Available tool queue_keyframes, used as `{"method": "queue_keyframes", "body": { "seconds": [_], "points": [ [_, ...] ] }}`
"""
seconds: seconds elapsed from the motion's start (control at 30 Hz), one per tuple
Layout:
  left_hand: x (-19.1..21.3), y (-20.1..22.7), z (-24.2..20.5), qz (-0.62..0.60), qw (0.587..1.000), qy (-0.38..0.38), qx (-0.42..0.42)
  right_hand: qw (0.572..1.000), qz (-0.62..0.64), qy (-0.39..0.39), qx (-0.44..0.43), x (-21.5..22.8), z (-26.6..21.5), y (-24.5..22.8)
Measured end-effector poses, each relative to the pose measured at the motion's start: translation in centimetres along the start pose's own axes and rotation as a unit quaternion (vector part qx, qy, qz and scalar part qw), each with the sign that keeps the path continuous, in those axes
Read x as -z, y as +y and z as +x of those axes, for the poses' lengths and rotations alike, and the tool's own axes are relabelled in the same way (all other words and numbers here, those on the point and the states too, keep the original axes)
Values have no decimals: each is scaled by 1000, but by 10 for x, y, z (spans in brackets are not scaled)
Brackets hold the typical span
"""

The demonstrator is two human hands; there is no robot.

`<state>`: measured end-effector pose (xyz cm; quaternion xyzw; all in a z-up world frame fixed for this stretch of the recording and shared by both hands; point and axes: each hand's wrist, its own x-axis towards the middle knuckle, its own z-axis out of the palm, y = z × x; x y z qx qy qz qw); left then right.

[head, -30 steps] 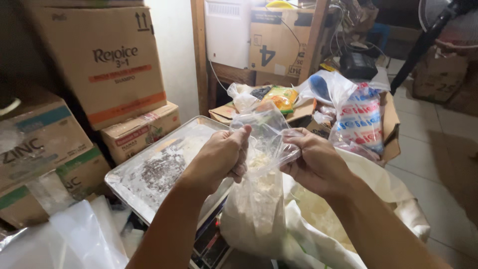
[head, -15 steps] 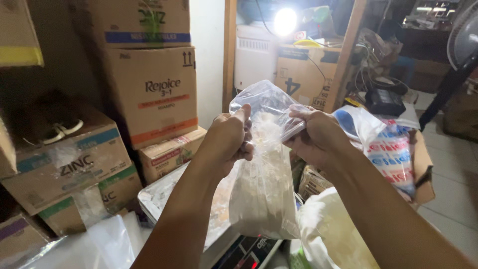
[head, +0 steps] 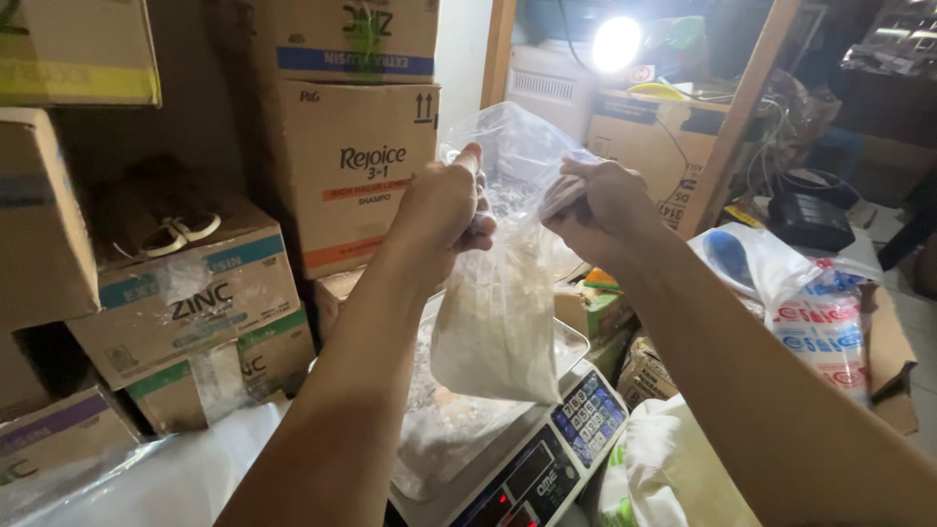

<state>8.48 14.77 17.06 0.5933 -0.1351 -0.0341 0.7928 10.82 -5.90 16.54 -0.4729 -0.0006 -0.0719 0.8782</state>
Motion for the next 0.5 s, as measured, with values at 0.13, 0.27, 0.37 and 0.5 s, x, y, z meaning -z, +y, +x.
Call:
{"method": "queue_keyframes", "body": {
  "seconds": [0.13,0.27,0.37,0.5],
  "points": [
    [16,-13,12,36,998,44,-31,993,90,-49,-60,-1,23,21],
    [32,-21,26,45,996,69,-26,987,105,-77,-92,7,42,34],
    [42,-26,29,64,993,100,-23,990,78,-72,-93,5,51,43],
    [47,-35,28,74,991,114,-3,990,65,-101,-67,6,46,56]
  ]
}}
